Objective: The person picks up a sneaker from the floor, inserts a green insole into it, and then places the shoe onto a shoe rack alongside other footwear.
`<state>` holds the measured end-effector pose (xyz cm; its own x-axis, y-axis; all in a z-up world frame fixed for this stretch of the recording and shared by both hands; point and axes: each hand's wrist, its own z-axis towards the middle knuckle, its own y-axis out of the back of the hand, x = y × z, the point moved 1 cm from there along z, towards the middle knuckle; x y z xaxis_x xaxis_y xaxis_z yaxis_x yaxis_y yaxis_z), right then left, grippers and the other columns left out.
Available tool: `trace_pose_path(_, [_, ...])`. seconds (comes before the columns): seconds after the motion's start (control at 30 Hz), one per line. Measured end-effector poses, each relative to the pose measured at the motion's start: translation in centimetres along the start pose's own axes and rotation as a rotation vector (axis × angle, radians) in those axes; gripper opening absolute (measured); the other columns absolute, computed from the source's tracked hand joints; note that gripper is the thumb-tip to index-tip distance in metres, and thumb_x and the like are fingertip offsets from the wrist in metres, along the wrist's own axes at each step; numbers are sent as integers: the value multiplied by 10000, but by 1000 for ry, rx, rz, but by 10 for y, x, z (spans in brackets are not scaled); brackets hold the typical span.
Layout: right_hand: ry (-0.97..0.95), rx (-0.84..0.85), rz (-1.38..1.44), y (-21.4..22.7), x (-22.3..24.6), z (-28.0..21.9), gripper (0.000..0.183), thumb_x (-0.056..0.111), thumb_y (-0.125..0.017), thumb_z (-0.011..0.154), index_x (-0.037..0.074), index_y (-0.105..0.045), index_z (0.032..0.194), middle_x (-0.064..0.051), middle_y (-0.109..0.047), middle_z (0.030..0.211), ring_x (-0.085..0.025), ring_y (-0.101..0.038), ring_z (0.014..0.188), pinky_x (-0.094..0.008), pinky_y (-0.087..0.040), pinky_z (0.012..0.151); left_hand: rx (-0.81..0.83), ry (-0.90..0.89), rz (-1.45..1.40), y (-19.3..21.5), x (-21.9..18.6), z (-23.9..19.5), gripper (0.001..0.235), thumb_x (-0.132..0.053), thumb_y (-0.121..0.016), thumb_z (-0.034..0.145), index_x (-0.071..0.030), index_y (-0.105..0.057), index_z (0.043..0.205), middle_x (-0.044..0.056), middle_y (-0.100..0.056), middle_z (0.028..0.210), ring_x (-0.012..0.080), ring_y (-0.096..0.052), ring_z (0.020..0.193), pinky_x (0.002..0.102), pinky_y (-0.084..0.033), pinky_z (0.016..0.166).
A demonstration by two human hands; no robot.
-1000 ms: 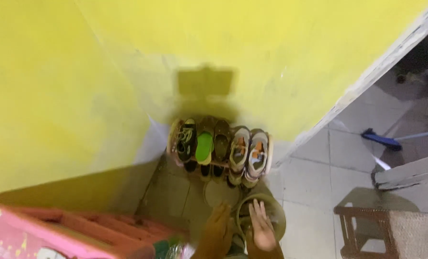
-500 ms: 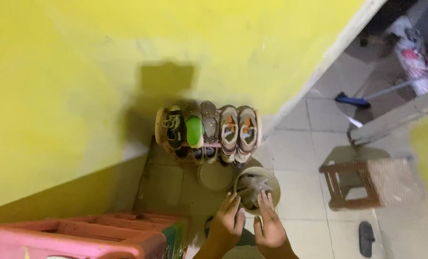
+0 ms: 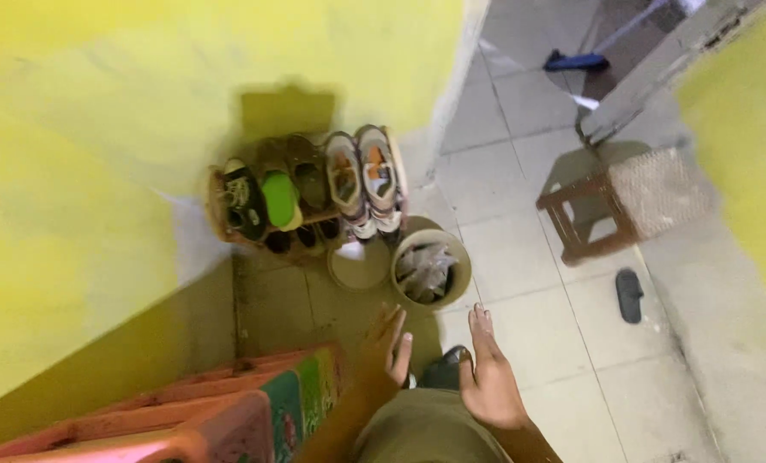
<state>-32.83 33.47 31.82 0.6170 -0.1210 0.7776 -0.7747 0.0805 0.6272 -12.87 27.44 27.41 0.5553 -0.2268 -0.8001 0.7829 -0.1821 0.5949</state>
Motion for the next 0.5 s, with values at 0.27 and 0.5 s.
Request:
trace_pose_path(0.27, [-75,-83,-17,63,-43,-27,724,-39,-547,843,-116,-284,1514,-343,-216,1623,-515,-160,1518,-496,-261,1191,203,-169,-21,-55,-38,6,461,-145,-619,979,36,-549,1398,237,-535,1493,441,-442,1441,490,-402,1132])
trace_pose_path(0.5, [-156,-173,-38,108,-85,-59,715,-27,-564,848,-108,-303,1510,-331,-231,1621,-499,-184,1521,-489,-263,1199,361,-310,-41,-85,-95,14,497,-45,-602,933,63,-537,1414,257,-513,1519,453,-433,1454,482,-410,1140])
